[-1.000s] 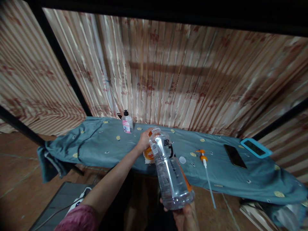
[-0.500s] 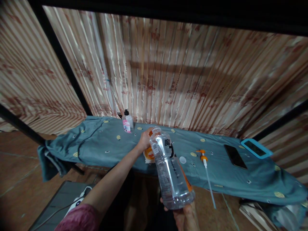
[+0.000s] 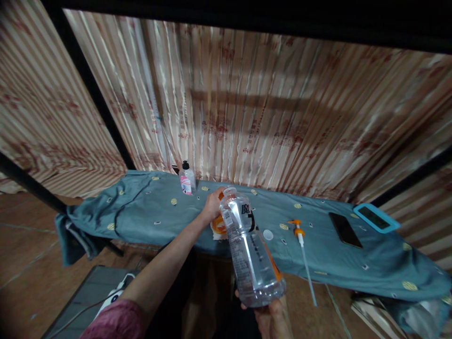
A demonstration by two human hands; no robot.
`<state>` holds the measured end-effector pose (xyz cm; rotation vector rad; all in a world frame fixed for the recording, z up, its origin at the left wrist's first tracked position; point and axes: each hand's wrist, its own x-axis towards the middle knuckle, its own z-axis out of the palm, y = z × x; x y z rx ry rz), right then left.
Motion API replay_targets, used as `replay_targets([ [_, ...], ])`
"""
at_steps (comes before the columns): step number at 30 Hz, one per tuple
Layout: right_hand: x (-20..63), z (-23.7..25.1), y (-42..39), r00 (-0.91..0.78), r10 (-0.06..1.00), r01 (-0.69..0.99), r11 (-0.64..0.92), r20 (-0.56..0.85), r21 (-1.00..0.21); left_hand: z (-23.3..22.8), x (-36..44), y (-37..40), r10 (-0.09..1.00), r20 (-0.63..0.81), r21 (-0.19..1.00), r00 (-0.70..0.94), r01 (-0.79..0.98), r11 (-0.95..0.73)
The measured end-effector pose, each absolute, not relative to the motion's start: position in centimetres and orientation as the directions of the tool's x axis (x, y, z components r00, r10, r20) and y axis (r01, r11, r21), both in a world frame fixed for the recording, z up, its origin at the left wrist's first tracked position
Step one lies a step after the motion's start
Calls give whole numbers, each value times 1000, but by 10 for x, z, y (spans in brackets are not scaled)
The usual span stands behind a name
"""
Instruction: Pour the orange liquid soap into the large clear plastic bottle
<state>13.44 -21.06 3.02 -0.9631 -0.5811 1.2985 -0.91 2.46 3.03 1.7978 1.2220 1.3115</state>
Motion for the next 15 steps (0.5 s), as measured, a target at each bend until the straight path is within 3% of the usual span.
replay_targets([
  [15,134,31,-211,206,967,-541,-14,-149,-841,31,-9,25,919,385,866,85,311,-391],
])
